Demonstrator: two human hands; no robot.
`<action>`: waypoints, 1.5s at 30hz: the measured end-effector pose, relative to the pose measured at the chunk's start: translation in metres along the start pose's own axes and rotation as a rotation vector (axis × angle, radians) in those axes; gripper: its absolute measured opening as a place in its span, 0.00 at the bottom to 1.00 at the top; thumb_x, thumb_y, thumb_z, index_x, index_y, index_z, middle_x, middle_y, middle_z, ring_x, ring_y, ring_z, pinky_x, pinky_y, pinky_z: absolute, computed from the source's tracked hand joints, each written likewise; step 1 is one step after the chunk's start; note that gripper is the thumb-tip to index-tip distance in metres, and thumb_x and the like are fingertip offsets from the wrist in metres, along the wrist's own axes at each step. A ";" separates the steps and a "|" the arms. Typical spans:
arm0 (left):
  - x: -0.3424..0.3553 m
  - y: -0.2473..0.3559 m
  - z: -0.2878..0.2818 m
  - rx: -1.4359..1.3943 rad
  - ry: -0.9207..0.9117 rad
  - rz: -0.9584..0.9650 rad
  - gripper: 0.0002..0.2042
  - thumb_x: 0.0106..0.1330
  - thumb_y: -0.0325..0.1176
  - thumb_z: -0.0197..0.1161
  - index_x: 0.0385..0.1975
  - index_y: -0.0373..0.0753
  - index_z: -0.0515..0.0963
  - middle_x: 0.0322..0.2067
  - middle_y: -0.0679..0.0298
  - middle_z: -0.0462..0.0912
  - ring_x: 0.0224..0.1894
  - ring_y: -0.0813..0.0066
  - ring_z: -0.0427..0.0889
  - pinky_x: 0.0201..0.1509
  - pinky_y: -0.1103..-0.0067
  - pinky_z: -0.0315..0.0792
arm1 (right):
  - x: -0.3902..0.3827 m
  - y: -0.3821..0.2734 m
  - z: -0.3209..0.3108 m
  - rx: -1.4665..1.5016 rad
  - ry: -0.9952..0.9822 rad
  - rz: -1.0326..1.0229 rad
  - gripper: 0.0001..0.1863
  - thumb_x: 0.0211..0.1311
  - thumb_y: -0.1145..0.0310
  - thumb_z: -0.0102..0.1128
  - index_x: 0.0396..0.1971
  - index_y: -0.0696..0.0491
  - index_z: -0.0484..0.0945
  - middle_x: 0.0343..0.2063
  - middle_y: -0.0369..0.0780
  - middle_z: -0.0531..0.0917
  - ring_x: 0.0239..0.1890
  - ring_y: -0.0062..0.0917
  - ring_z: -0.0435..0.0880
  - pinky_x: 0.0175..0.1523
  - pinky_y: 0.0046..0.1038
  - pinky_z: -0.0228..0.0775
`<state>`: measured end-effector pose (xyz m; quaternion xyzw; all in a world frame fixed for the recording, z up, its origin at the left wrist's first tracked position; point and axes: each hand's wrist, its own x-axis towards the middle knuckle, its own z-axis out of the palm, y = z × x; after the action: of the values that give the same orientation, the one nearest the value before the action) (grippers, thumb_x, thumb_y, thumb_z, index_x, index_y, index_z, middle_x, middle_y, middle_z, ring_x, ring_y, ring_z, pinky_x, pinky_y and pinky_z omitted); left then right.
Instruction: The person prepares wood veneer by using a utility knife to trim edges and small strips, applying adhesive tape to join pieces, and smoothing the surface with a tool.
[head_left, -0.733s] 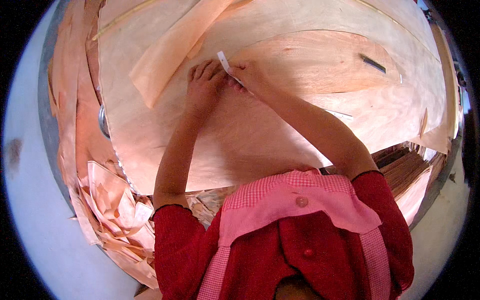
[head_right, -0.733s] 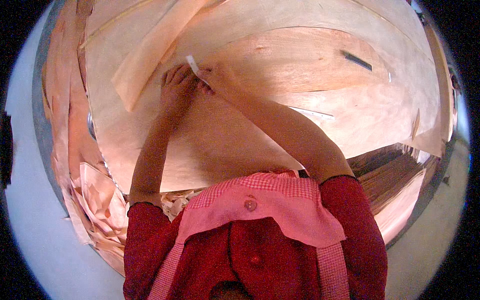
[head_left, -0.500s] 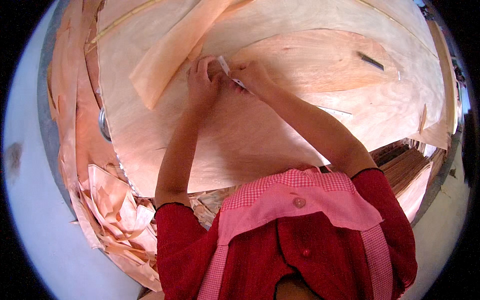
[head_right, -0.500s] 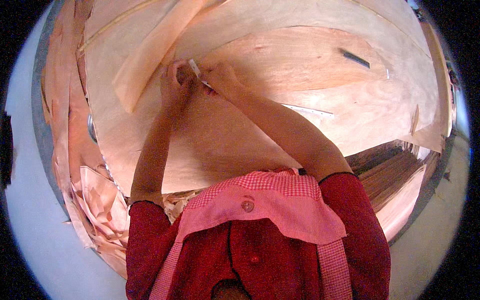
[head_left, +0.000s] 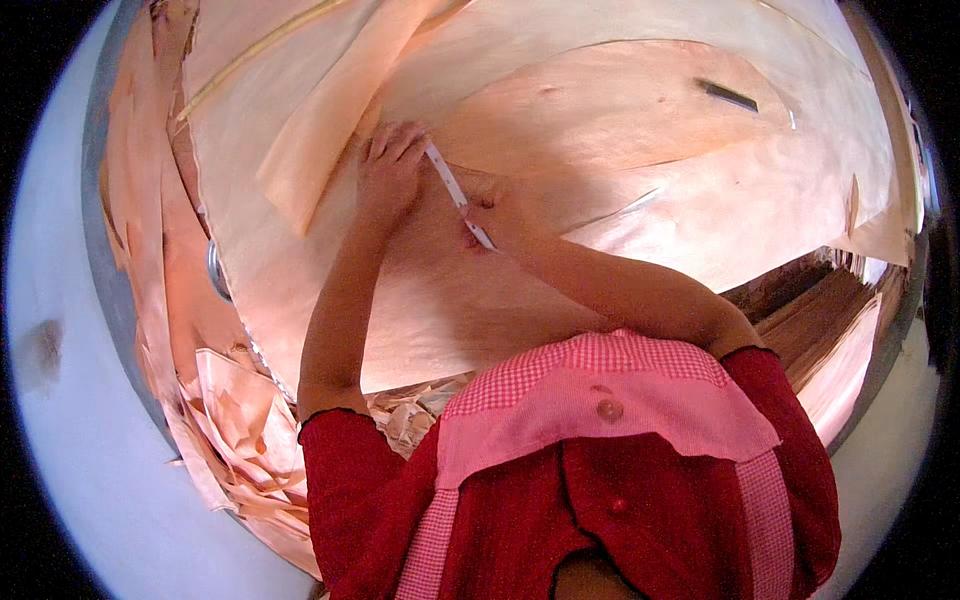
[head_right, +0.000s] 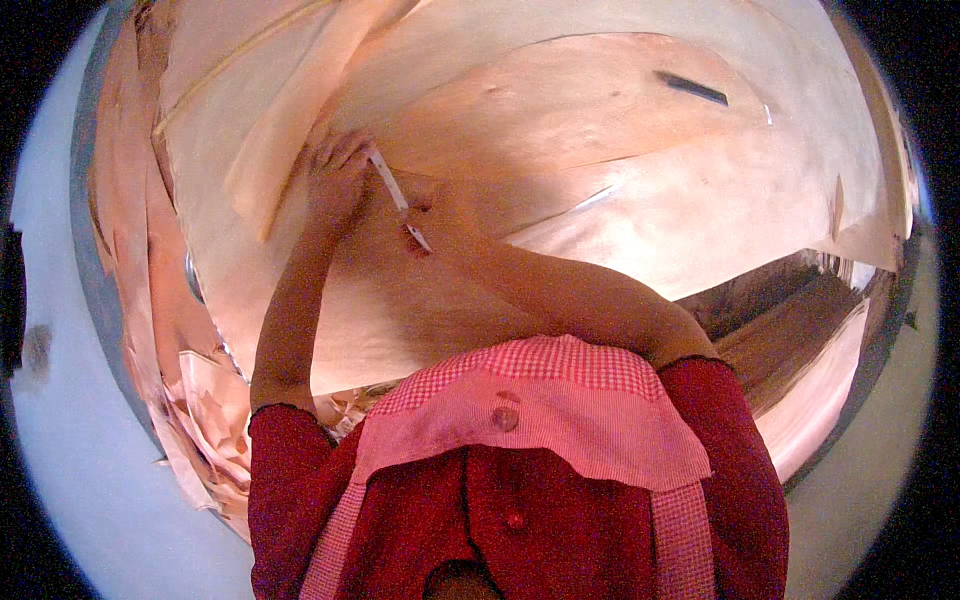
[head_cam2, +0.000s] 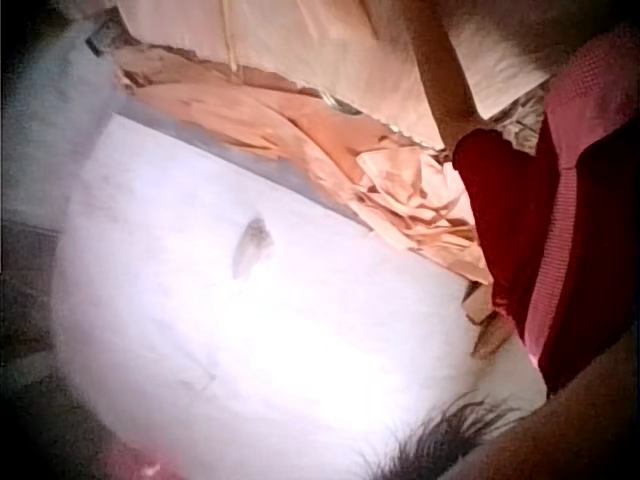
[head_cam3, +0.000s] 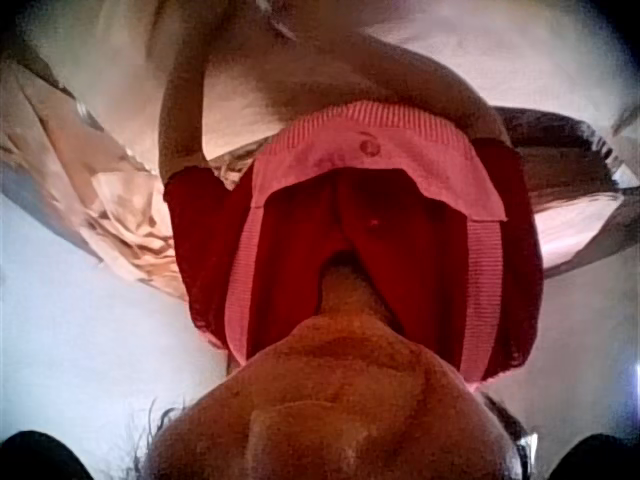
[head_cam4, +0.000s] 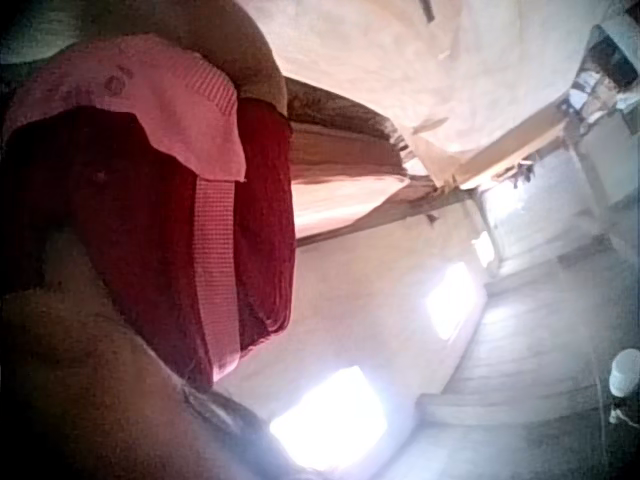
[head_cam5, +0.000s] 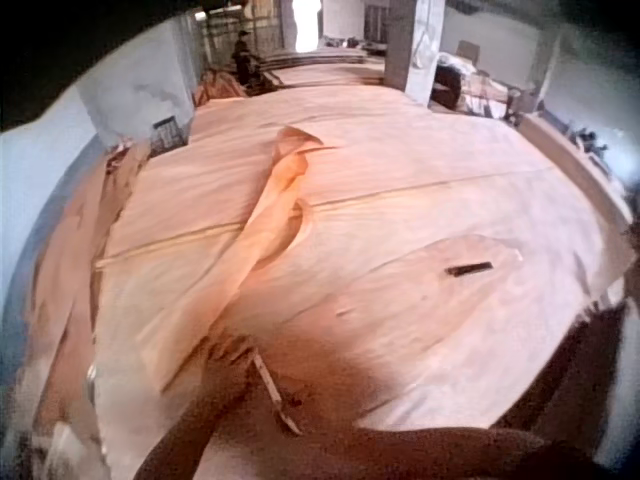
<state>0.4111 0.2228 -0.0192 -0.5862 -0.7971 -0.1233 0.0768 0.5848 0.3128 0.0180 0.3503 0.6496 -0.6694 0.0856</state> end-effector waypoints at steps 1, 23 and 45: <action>0.001 0.001 -0.001 0.036 -0.049 0.089 0.15 0.54 0.28 0.51 0.43 0.46 0.74 0.50 0.73 0.71 0.57 0.73 0.63 0.59 0.66 0.55 | -0.003 0.004 0.001 0.033 0.004 0.025 0.10 0.56 0.68 0.52 0.22 0.57 0.77 0.13 0.38 0.75 0.14 0.21 0.73 0.20 0.23 0.65; 0.072 0.213 0.064 -0.175 -0.029 0.344 0.18 0.53 0.37 0.57 0.46 0.45 0.72 0.52 0.66 0.69 0.59 0.65 0.61 0.60 0.59 0.51 | -0.066 0.064 -0.194 0.234 0.291 0.022 0.09 0.53 0.69 0.53 0.25 0.60 0.77 0.16 0.39 0.76 0.16 0.20 0.73 0.20 0.22 0.64; 0.178 0.376 0.101 0.136 -0.077 0.335 0.20 0.55 0.35 0.54 0.49 0.40 0.68 0.54 0.63 0.66 0.55 0.65 0.64 0.56 0.63 0.58 | -0.081 0.121 -0.406 -0.691 0.321 -0.115 0.10 0.50 0.66 0.53 0.21 0.56 0.77 0.18 0.45 0.77 0.21 0.33 0.77 0.29 0.32 0.68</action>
<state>0.7185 0.5211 -0.0280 -0.7084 -0.6973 -0.0320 0.1048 0.8587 0.6452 0.0027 0.3640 0.8606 -0.3513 0.0583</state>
